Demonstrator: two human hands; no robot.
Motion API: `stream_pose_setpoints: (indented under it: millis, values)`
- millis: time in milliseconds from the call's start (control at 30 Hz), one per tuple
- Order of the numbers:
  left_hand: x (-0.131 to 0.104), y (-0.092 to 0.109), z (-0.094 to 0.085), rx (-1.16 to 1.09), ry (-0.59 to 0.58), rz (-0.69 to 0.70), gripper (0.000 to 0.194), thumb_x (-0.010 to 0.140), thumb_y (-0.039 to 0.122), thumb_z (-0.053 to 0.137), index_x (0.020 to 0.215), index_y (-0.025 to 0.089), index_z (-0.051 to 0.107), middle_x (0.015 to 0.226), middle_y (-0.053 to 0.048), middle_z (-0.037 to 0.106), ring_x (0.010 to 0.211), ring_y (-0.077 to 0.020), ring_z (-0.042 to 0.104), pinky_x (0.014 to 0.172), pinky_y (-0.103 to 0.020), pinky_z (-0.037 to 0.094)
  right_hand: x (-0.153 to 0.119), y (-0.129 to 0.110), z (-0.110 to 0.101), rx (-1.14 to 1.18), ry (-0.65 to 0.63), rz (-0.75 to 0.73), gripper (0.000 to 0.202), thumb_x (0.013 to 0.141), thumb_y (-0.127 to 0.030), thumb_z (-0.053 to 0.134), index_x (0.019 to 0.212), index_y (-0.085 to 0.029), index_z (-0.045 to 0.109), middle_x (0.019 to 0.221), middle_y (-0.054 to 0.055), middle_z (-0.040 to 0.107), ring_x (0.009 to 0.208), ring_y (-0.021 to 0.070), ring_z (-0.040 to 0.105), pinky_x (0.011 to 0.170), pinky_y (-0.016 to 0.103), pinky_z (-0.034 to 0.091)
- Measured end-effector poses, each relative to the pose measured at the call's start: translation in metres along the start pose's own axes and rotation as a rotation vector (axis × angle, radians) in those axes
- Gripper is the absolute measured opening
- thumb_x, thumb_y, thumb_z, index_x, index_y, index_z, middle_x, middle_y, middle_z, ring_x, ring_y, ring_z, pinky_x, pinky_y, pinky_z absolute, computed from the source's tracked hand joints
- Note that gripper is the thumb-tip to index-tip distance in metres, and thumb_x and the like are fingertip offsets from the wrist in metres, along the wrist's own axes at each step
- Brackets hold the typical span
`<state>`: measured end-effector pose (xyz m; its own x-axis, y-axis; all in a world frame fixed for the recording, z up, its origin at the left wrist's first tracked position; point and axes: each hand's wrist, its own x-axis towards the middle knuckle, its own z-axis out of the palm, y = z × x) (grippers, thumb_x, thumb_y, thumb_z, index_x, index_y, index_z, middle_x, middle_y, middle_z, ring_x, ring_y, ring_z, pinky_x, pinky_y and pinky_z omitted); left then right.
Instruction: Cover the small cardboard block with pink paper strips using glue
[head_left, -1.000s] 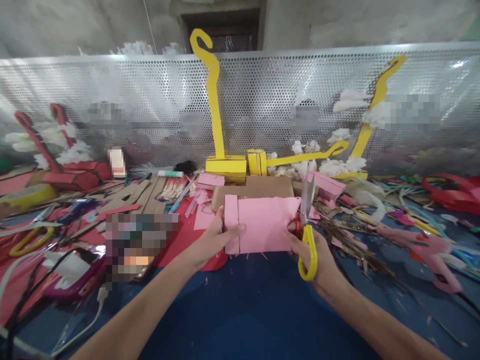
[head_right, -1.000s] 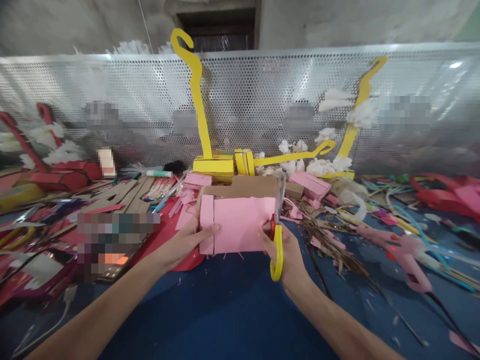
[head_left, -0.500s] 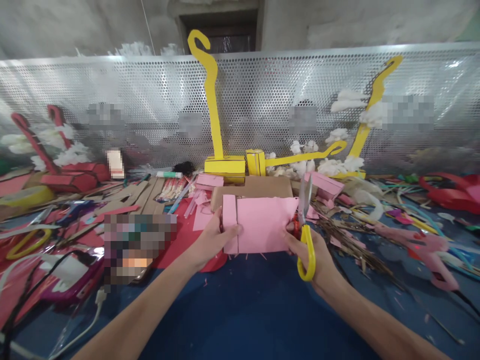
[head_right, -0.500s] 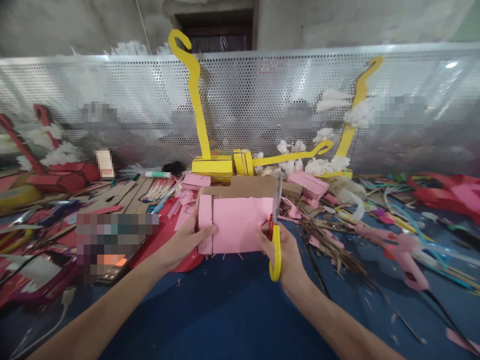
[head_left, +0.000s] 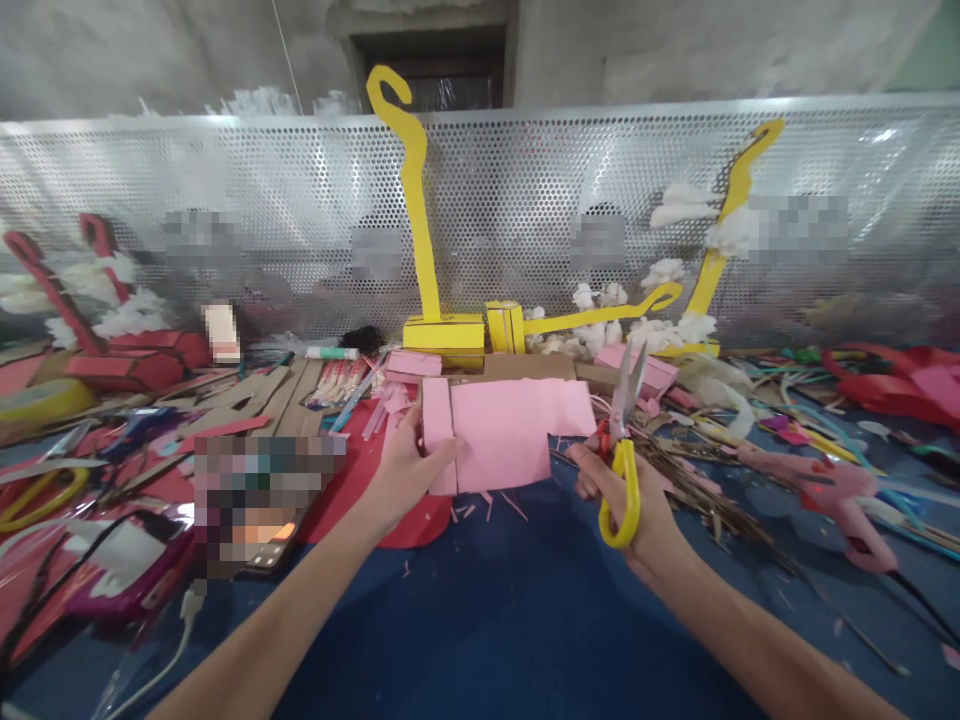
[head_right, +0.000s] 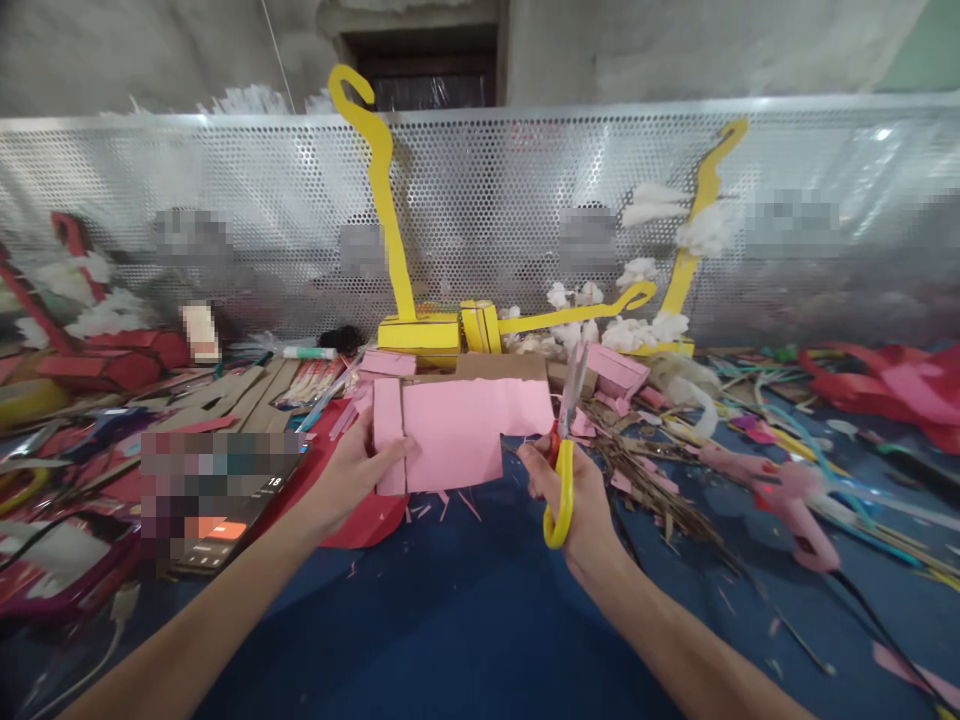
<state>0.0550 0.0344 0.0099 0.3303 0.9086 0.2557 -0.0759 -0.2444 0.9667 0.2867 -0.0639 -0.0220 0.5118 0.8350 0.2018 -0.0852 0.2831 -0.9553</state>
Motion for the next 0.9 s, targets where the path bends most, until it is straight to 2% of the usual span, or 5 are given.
stream_pose_setpoints:
  millis: [167,300,467,700,900]
  values:
    - [-0.002,-0.003,0.007,-0.206,0.145,-0.021,0.054,0.081,0.033,0.077,0.129,0.019,0.056,0.127,-0.01,0.067,0.116,-0.0267,0.063,0.098,-0.042,0.054,-0.004,0.0,0.01,0.086,-0.081,0.101,0.045,0.07,-0.049,0.088,0.081,-0.023,0.053,0.06,-0.007,0.052,0.048,0.0099,0.042,0.049,0.027,0.039]
    - [-0.003,-0.006,0.009,-0.231,0.17,-0.06,0.051,0.08,0.034,0.078,0.126,0.02,0.059,0.122,-0.009,0.069,0.111,-0.0264,0.066,0.094,-0.041,0.056,-0.006,-0.001,0.016,0.007,-0.077,-0.001,0.042,0.077,-0.052,0.082,0.083,-0.024,0.052,0.062,-0.006,0.052,0.051,0.0116,0.046,0.054,0.029,0.041]
    - [-0.003,-0.001,0.001,-0.066,-0.003,-0.06,0.059,0.076,0.032,0.082,0.13,0.019,0.06,0.121,-0.012,0.071,0.11,-0.0301,0.067,0.094,-0.044,0.056,0.0,-0.012,0.006,-0.159,-0.048,-0.205,0.037,0.081,-0.051,0.079,0.084,-0.024,0.053,0.078,0.0,0.063,0.06,0.0146,0.05,0.061,0.032,0.043]
    - [-0.01,0.005,-0.006,0.111,-0.335,-0.131,0.063,0.076,0.033,0.083,0.133,0.019,0.062,0.125,-0.014,0.071,0.111,-0.0327,0.068,0.094,-0.046,0.056,0.007,-0.026,-0.004,-0.219,-0.236,-0.172,0.036,0.073,-0.041,0.087,0.083,-0.025,0.056,0.101,0.005,0.07,0.084,0.0217,0.06,0.072,0.033,0.047]
    - [-0.011,-0.002,-0.01,0.082,-0.379,-0.136,0.061,0.078,0.035,0.082,0.134,0.021,0.062,0.121,-0.013,0.072,0.114,-0.0334,0.067,0.098,-0.047,0.055,0.002,-0.039,-0.001,-0.288,-0.461,-0.075,0.036,0.07,-0.04,0.088,0.08,-0.023,0.058,0.076,-0.003,0.058,0.065,0.0144,0.047,0.061,0.027,0.039]
